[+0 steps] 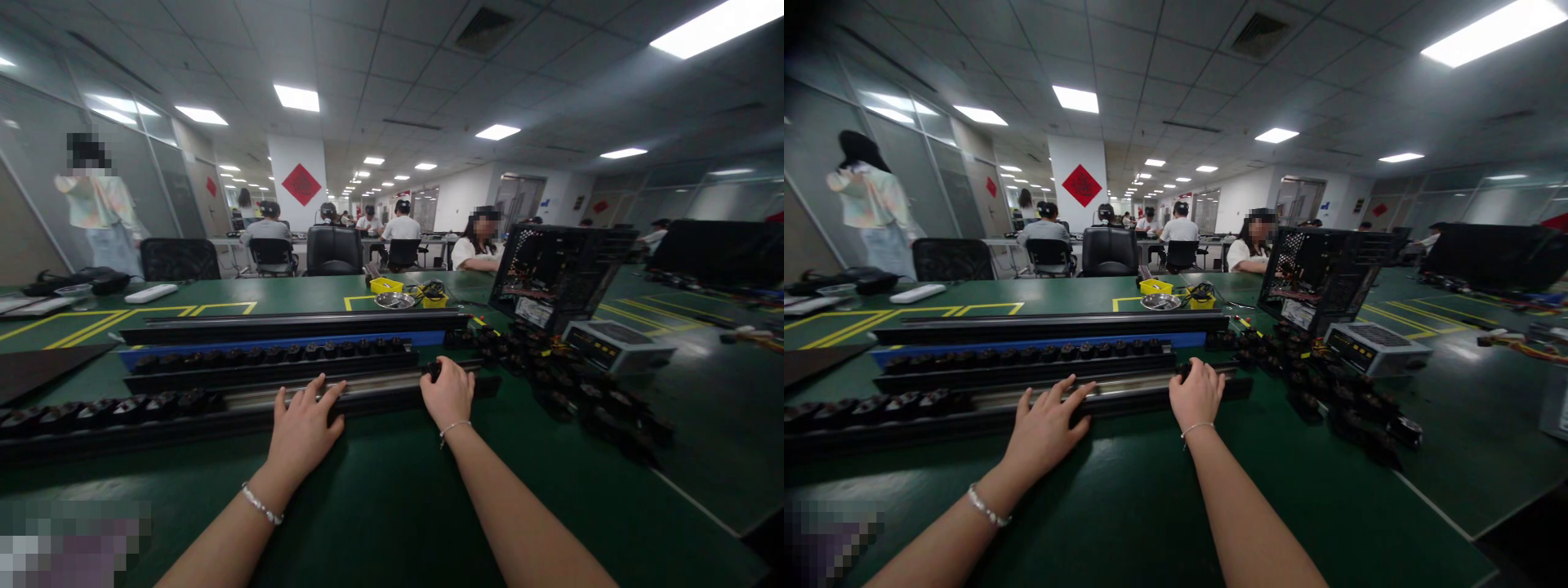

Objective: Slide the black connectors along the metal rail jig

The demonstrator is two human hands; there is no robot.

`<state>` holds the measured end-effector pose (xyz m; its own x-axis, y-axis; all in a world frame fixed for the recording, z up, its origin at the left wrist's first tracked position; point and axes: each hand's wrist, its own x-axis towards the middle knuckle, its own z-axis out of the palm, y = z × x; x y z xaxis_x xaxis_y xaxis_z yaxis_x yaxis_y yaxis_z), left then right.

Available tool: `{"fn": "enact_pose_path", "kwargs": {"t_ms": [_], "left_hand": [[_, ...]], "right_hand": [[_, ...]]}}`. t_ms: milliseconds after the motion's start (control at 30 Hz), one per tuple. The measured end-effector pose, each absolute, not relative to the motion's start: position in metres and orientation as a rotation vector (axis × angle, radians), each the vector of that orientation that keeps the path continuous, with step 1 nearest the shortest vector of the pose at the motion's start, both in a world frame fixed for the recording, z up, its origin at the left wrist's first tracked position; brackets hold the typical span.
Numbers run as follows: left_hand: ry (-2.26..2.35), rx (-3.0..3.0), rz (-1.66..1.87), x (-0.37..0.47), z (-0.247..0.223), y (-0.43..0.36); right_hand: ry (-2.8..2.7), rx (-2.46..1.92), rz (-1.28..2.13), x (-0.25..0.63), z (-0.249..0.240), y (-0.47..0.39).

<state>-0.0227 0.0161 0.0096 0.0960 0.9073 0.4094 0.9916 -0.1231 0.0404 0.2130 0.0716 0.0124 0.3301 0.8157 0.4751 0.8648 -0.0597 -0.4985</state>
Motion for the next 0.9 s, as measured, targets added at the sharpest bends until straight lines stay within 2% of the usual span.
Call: {"fn": "enact_pose_path", "kwargs": {"t_ms": [900], "left_hand": [[-1.872, -2.124, -0.487, -0.024, 0.010, 0.016]], "right_hand": [[-1.419, -1.931, -0.032, 0.224, 0.017, 0.073]]}}
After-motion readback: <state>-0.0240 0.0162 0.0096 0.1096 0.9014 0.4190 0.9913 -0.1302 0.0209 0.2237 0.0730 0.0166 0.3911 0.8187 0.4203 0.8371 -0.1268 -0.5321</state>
